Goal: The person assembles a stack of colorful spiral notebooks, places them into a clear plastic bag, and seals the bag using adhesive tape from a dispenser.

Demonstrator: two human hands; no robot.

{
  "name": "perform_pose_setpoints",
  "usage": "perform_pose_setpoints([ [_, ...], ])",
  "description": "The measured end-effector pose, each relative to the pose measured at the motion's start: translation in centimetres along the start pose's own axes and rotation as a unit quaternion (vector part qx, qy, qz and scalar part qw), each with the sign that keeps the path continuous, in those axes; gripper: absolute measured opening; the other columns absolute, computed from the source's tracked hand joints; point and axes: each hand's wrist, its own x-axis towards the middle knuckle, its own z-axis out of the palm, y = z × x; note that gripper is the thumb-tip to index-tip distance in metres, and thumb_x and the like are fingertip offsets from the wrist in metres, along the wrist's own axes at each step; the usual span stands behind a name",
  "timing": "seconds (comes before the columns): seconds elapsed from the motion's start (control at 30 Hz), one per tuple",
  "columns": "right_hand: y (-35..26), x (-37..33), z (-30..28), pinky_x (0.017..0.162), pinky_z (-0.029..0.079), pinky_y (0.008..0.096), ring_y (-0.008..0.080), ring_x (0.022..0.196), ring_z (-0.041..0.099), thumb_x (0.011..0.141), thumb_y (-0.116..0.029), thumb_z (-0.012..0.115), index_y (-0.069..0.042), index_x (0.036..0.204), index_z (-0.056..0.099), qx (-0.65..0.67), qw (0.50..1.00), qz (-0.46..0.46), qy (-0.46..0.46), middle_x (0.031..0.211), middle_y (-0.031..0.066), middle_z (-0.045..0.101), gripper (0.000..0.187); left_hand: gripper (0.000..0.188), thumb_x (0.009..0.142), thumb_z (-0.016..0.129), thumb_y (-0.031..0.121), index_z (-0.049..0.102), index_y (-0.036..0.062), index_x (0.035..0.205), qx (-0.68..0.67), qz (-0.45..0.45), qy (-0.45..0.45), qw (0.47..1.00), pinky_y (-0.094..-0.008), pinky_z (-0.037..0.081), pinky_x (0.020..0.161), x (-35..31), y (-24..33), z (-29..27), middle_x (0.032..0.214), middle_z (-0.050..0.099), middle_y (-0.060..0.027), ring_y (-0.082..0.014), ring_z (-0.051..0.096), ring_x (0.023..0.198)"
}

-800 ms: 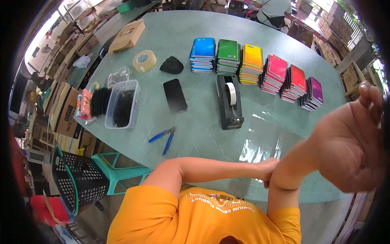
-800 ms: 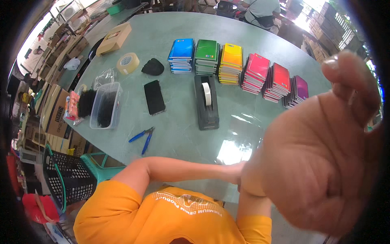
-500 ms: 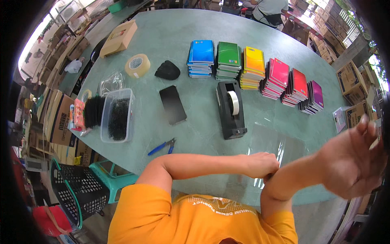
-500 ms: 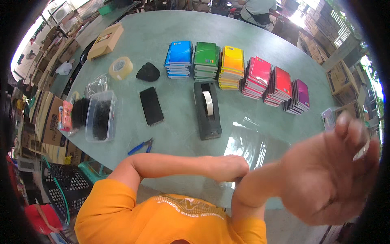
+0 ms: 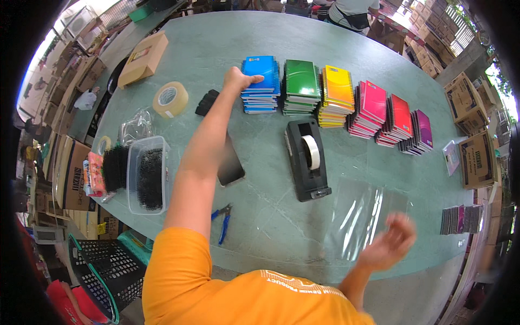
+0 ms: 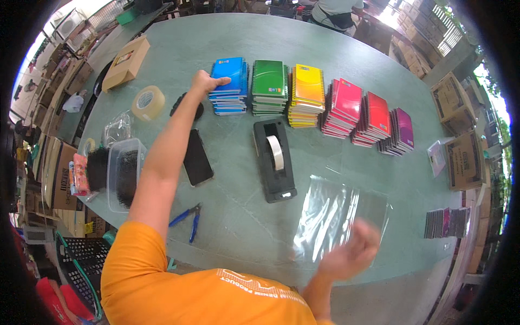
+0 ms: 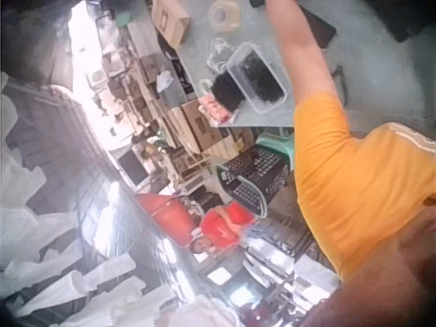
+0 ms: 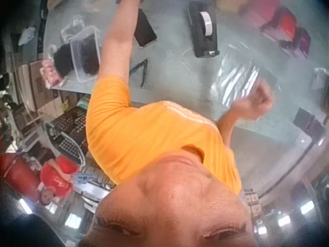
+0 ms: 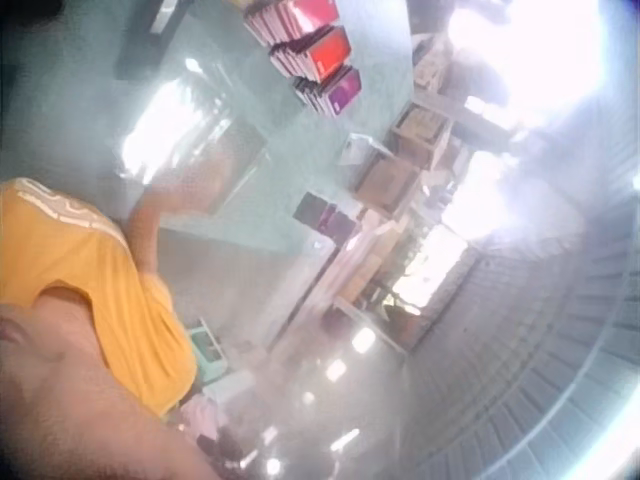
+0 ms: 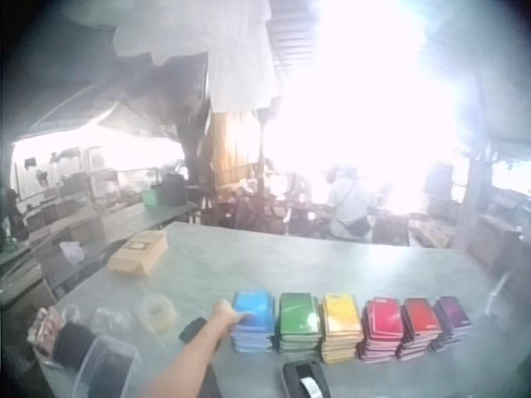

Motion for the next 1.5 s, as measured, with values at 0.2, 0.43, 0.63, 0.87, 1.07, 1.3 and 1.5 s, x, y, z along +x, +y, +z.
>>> perform_pose_setpoints([
  [0.2,-2.2,13.1,22.1,0.085,0.044,0.0357,0.0282,0.099,0.058,0.085,-0.031,0.059,0.007,0.105,0.059,0.014,0.947,-0.235,-0.218,0.115,0.0141,0.059,0.043,0.064,0.061,0.082,0.035,0.056,-0.0082,0.100,-0.081,0.054,0.056,0.994,-0.0340,0.052,0.080,-1.2,3.4,-0.8,0.104,0.060,-0.0234,-0.0301,0.061,0.097],
  [0.43,10.0,9.8,18.8,0.088,0.047,0.0360,0.0214,0.103,0.057,0.079,-0.037,0.070,0.001,0.123,0.043,0.263,0.749,0.506,-0.336,0.113,0.0115,0.057,0.064,0.055,0.086,0.060,0.042,0.047,-0.0030,0.115,-0.345,0.122,-0.191,0.911,-0.0288,0.055,0.070,-12.5,8.6,5.0,0.113,0.056,-0.0157,-0.0225,0.063,0.089],
  [0.63,12.3,9.7,17.1,0.081,0.054,0.0342,0.0193,0.090,0.063,0.086,-0.017,0.062,0.000,0.117,0.045,0.339,0.699,0.559,-0.288,0.104,0.0115,0.060,0.039,0.049,0.090,0.053,0.044,0.054,-0.0022,0.108,-0.485,0.121,-0.214,0.840,-0.0278,0.048,0.070,-12.1,7.6,4.3,0.093,0.060,-0.0070,-0.0121,0.056,0.077],
  [0.87,13.1,9.9,15.2,0.082,0.053,0.0351,0.0215,0.092,0.062,0.085,-0.011,0.060,0.001,0.115,0.046,0.348,0.699,0.585,-0.219,0.105,0.0140,0.059,0.035,0.035,0.088,0.060,0.029,0.057,-0.0046,0.097,-0.387,0.074,-0.053,0.917,-0.0248,0.046,0.055,-2.3,0.5,-0.9,0.082,0.060,-0.0068,-0.0099,0.054,0.064],
  [1.07,14.0,10.6,14.2,0.084,0.053,0.0397,0.0242,0.091,0.063,0.085,-0.011,0.060,0.005,0.117,0.045,0.344,0.723,0.546,-0.246,0.108,0.0172,0.058,0.039,0.035,0.088,0.060,0.032,0.057,-0.0020,0.097,-0.454,0.122,-0.142,0.871,-0.0249,0.050,0.058,-6.9,6.8,-1.1,0.081,0.062,-0.0051,-0.0110,0.059,0.063],
  [1.3,13.7,10.5,13.1,0.084,0.053,0.0389,0.0245,0.095,0.062,0.090,-0.023,0.054,0.003,0.118,0.046,0.338,0.700,0.591,-0.216,0.110,0.0179,0.058,0.039,0.035,0.086,0.062,0.033,0.060,-0.0007,0.094,-0.525,0.098,-0.184,0.825,-0.0312,0.051,0.064,-10.9,9.9,2.1,0.082,0.064,-0.0089,-0.0170,0.061,0.073],
  [1.5,14.1,10.6,11.9,0.078,0.055,0.0375,0.0214,0.089,0.063,0.080,-0.015,0.068,0.002,0.114,0.048,0.270,0.753,0.546,-0.248,0.105,0.0141,0.060,0.043,0.052,0.081,0.057,0.052,0.063,0.0020,0.093,0.031,0.386,0.039,0.921,-0.0380,0.044,0.082,-10.9,10.1,6.8,0.101,0.062,-0.0156,-0.0306,0.057,0.095],
])
